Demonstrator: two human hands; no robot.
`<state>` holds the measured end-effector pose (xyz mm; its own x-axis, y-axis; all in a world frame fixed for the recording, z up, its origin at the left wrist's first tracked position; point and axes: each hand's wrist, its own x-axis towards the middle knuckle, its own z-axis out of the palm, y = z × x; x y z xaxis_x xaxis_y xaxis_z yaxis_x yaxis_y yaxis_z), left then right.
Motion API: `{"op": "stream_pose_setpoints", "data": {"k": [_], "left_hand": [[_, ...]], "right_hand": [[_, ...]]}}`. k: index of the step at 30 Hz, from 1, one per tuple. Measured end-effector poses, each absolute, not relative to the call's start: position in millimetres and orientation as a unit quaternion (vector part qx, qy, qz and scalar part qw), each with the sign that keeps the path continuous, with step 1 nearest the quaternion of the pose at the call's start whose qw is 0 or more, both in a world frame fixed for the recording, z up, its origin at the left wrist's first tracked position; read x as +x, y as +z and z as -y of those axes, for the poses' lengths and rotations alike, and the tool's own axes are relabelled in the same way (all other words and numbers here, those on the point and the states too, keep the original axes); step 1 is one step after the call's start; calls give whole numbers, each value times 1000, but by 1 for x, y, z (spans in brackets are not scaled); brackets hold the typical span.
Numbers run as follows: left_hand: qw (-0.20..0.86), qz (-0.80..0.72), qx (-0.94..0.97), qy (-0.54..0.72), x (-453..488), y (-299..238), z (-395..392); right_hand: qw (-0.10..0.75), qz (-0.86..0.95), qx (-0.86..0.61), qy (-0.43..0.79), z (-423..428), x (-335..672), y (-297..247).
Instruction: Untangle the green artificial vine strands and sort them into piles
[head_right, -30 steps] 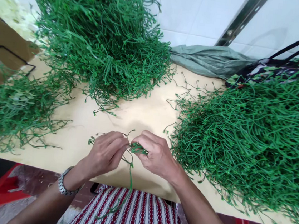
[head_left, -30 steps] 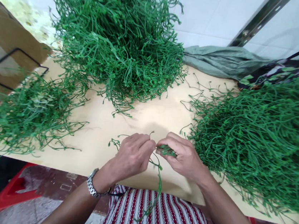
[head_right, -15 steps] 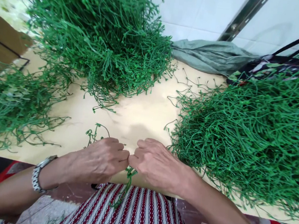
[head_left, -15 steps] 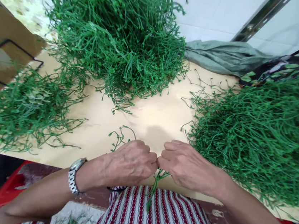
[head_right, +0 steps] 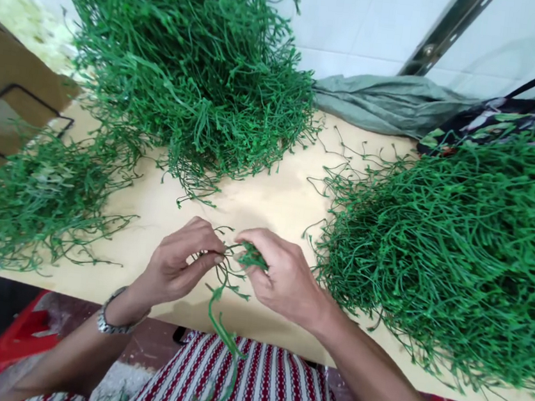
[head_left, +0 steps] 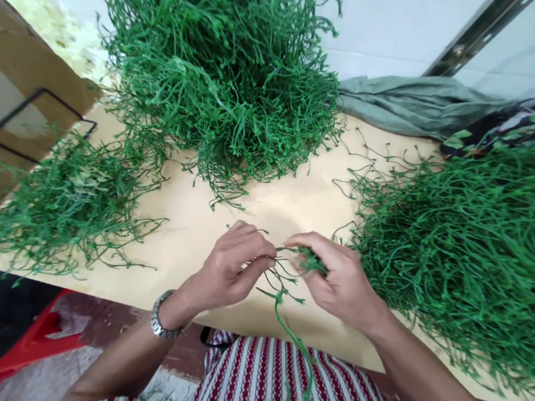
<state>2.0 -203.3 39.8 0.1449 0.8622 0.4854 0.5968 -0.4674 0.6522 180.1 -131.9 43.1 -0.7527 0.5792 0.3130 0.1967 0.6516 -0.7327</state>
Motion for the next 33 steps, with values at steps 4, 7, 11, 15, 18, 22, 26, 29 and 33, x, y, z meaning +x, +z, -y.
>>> {"op": "stream_pose_setpoints", "data": {"k": [4,7,11,15,18,22,26,29,33], "left_hand": [[80,-496,737,451,9,33,206],[63,-478,746,460,14,28,207],[127,-448,728,503,19,22,206],[219,-463,687,516,19,21,209],[217,-482,684,503,18,22,211],[159,-489,713,476,17,24,208],[116,-515,736,424,16,26,206],[109,-517,768,362,13,31,207],[152,-476,821,274,7,39,206]], "right_hand": [[229,845,-224,429,134,171,36],[191,827,-230,476,135,172,34],[186,825,-221,485,136,173,32],[246,807,-226,487,138,173,26],[292,796,-243,472,140,174,21],[331,826,-226,396,139,176,16],[334,873,-193,300,136,177,14],[315,903,-162,242,134,179,14],[248,934,-113,231,132,184,19]]}}
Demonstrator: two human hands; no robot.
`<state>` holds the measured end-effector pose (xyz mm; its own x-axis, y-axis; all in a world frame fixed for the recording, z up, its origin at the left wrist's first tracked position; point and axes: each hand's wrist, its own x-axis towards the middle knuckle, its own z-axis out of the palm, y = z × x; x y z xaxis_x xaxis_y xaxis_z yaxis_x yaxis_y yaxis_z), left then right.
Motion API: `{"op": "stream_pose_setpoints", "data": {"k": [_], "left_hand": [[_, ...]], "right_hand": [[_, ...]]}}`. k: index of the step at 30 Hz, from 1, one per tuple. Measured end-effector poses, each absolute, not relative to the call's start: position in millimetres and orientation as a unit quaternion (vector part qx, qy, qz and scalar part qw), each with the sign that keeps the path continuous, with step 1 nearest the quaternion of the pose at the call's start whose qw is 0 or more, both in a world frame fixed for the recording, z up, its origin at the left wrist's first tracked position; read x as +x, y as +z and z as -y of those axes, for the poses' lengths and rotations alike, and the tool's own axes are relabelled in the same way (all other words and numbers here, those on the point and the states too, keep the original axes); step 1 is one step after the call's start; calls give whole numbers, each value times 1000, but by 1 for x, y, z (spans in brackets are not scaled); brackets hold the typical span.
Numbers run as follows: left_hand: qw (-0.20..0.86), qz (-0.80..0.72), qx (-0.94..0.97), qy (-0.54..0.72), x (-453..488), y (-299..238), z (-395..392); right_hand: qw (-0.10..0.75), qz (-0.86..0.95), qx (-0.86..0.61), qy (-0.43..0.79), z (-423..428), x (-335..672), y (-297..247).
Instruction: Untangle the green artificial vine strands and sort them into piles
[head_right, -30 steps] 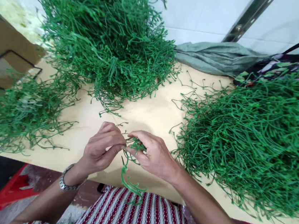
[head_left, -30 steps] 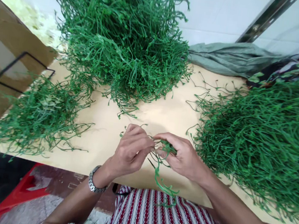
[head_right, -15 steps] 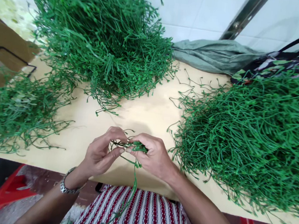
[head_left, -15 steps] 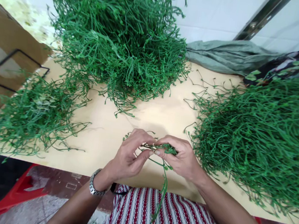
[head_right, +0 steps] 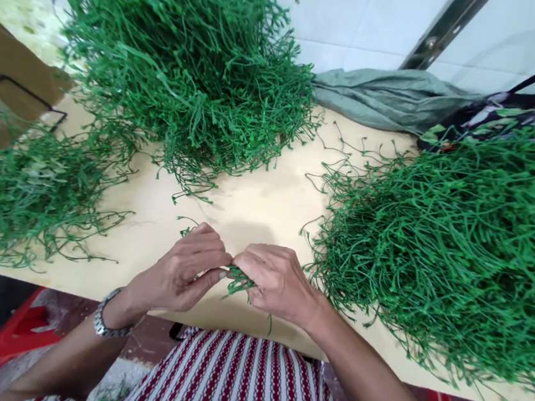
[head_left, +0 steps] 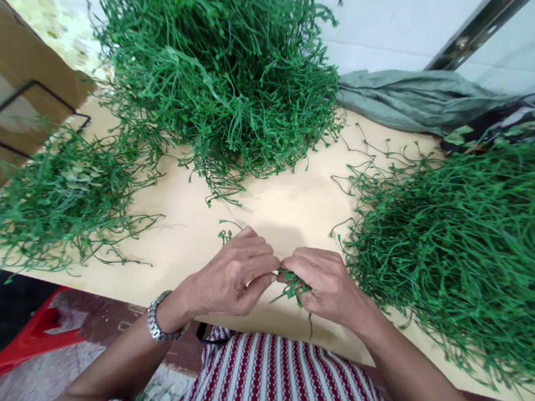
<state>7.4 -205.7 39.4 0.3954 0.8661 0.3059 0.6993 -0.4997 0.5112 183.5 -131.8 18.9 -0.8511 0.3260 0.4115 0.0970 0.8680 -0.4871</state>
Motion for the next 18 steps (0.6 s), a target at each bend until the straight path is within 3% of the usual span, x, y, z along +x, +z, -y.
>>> {"op": "stream_pose_setpoints", "data": {"k": [8,15,18], "left_hand": [[257,-360,861,251,12,45,211],[274,-318,864,278,25,55,218],[236,-314,858,330,31,57,213]], "right_hand": [[123,947,20,298,134,190,40],[16,974,98,206,135,191,73],[19,977,119,179,130,194,80]]}}
